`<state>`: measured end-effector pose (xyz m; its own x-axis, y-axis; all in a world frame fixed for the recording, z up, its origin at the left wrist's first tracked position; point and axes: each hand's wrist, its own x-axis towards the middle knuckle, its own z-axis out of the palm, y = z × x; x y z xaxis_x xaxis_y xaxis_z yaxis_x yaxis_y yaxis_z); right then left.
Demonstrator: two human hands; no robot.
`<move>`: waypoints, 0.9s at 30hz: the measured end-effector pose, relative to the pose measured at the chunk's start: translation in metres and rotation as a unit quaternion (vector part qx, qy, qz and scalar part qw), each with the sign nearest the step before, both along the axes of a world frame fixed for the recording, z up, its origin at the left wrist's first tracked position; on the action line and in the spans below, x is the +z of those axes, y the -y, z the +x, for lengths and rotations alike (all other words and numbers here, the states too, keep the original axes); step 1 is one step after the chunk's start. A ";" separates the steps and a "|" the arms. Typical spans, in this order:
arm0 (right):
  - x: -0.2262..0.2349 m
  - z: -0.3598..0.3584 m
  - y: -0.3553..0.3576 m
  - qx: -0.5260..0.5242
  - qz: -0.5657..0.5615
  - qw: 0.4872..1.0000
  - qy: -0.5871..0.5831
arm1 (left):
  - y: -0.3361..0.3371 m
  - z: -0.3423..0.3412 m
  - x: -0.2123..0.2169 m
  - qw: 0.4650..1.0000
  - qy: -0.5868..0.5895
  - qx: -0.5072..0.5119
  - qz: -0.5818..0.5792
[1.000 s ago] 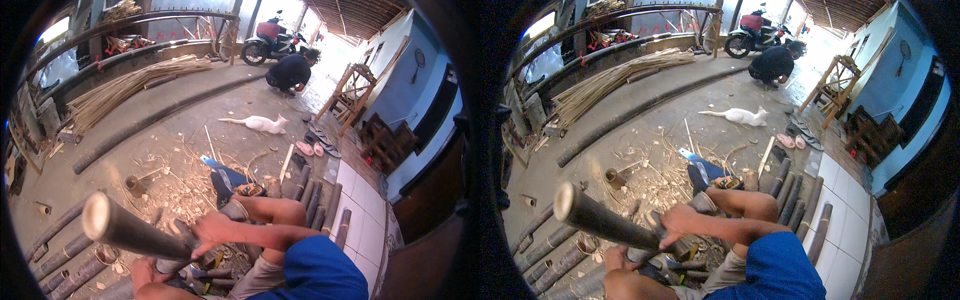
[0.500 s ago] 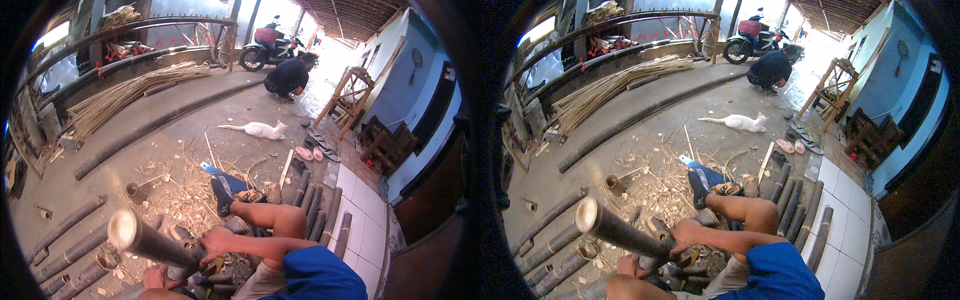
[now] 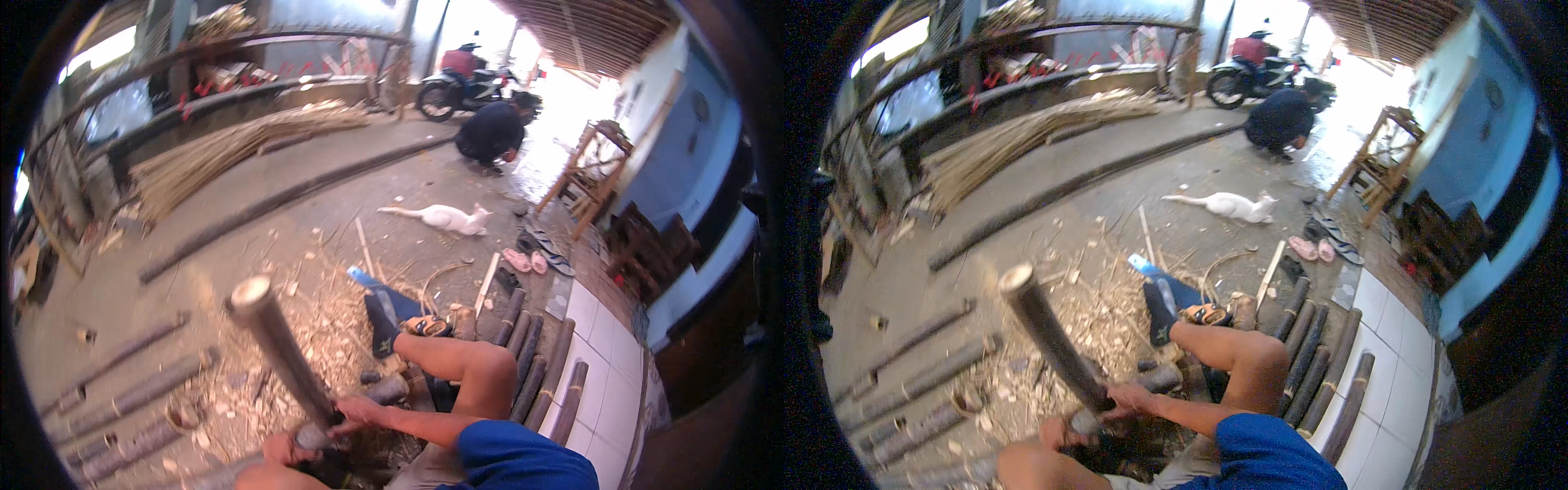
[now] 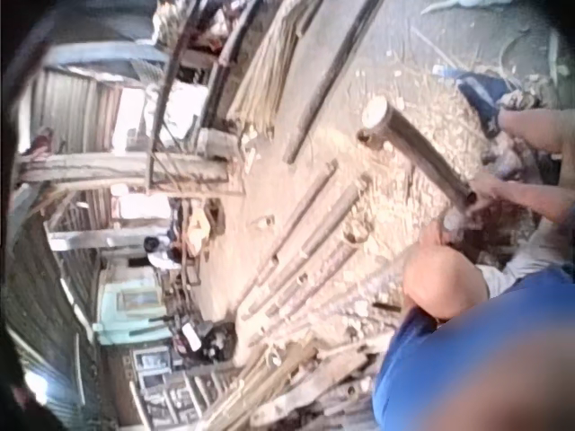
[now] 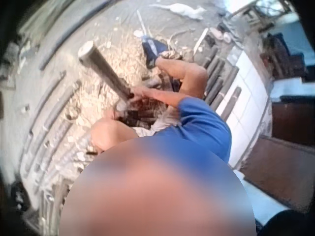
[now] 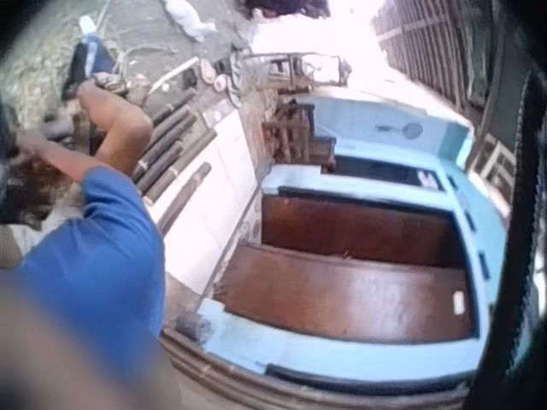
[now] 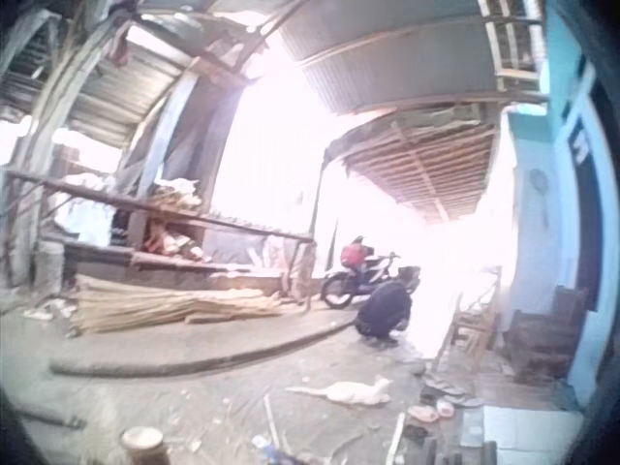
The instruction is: The person sits on the floor and repeatedly inserts a short bamboo piece into a larger bamboo tube, then fits a long bamboo pole through the assembly. The person adjusts the fit by hand and repositions the pieces multiple times.
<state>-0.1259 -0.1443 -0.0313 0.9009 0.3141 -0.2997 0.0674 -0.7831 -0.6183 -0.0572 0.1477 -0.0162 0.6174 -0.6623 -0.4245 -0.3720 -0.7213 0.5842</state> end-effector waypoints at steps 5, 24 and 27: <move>0.039 0.039 -0.041 -0.271 0.178 0.945 0.043 | 0.005 0.031 -0.012 0.993 0.117 0.026 0.011; 0.073 0.116 0.006 -0.429 0.249 0.868 -0.013 | 0.010 0.025 -0.039 0.976 0.201 0.064 0.056; 0.049 0.143 0.032 -0.438 0.241 0.866 -0.029 | 0.012 0.025 -0.035 0.976 0.197 0.059 0.078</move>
<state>0.0175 -0.1760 0.0175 0.8445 -0.3809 -0.3764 -0.4637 -0.1687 -0.8698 -0.0323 0.1360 -0.0507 0.8205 -0.5240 -0.2285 -0.4555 -0.8408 0.2925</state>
